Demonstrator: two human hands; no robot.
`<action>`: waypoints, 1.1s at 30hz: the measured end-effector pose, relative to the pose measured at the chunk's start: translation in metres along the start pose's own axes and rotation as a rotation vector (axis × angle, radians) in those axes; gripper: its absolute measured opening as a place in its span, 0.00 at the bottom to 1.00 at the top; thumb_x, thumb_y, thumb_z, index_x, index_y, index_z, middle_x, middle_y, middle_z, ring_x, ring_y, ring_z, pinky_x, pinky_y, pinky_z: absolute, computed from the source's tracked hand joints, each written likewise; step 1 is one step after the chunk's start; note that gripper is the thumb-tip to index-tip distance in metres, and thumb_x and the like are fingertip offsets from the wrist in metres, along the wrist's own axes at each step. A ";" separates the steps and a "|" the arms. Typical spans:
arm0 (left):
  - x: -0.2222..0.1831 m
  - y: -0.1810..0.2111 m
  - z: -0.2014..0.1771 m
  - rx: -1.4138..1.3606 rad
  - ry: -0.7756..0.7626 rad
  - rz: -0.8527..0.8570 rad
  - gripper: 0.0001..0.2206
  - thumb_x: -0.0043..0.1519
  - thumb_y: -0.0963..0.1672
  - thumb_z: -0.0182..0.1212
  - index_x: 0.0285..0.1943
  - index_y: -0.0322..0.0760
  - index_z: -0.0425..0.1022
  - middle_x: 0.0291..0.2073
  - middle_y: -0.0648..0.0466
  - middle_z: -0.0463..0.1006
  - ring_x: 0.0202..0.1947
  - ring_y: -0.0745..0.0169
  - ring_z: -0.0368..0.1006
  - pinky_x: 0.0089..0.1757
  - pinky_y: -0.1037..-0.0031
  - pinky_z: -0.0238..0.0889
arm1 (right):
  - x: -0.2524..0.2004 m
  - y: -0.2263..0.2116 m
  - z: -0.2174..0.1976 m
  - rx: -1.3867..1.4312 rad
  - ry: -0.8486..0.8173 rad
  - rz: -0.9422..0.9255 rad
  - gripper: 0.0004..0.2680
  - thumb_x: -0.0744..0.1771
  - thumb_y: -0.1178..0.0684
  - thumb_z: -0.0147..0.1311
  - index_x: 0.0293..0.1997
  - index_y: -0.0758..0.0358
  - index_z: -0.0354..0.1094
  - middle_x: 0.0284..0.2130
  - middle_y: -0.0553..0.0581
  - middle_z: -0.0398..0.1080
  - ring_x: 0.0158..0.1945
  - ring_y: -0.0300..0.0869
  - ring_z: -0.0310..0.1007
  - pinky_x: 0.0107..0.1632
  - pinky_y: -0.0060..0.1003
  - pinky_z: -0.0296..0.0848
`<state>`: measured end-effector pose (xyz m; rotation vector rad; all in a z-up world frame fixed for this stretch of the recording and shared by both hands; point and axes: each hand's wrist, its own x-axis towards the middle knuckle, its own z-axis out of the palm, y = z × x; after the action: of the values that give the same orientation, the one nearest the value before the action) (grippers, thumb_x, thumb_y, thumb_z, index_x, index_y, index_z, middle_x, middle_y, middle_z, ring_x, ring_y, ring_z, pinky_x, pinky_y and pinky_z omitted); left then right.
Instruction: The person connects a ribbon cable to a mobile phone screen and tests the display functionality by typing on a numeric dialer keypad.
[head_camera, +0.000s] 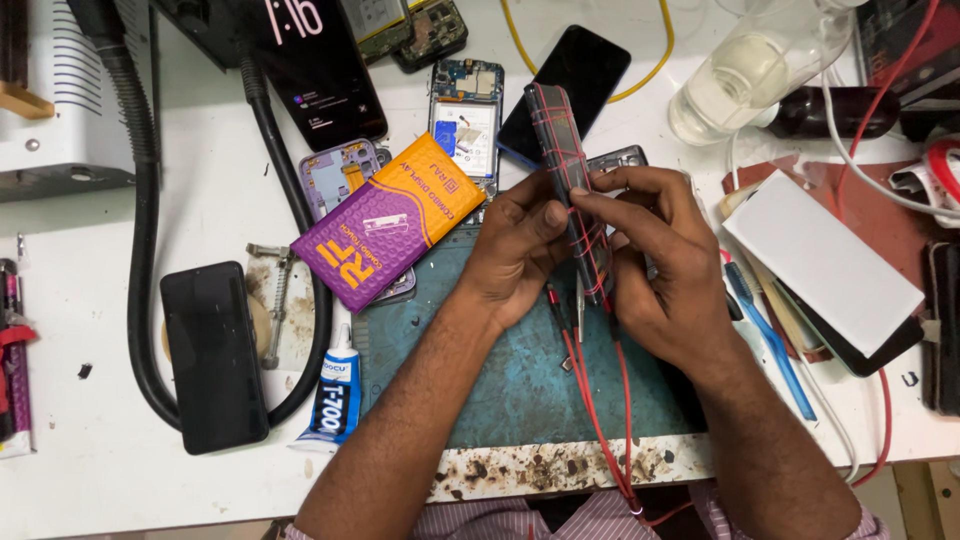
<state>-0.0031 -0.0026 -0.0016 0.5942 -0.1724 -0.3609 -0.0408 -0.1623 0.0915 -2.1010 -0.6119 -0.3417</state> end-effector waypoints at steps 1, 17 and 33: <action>0.002 0.000 0.000 -0.009 0.002 -0.001 0.27 0.60 0.49 0.75 0.63 0.33 0.71 0.50 0.53 0.79 0.51 0.62 0.76 0.54 0.65 0.72 | 0.001 -0.001 0.000 -0.001 -0.003 -0.004 0.22 0.62 0.74 0.41 0.60 0.64 0.72 0.58 0.62 0.64 0.59 0.45 0.72 0.51 0.31 0.73; 0.005 -0.004 -0.005 -0.111 0.017 -0.024 0.25 0.64 0.53 0.66 0.61 0.32 0.71 0.54 0.50 0.80 0.52 0.61 0.78 0.52 0.60 0.76 | -0.007 0.011 -0.004 0.123 -0.003 0.008 0.17 0.65 0.75 0.42 0.50 0.63 0.77 0.58 0.58 0.65 0.54 0.40 0.72 0.43 0.24 0.71; 0.005 0.001 0.001 0.003 0.071 0.017 0.26 0.61 0.48 0.72 0.66 0.33 0.70 0.56 0.49 0.79 0.56 0.61 0.76 0.53 0.65 0.75 | -0.004 0.011 -0.003 0.113 0.008 0.072 0.14 0.65 0.74 0.44 0.45 0.66 0.75 0.56 0.59 0.67 0.49 0.39 0.71 0.45 0.27 0.72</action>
<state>0.0019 -0.0040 -0.0002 0.6070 -0.1098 -0.3228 -0.0386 -0.1710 0.0834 -2.0073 -0.5375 -0.2685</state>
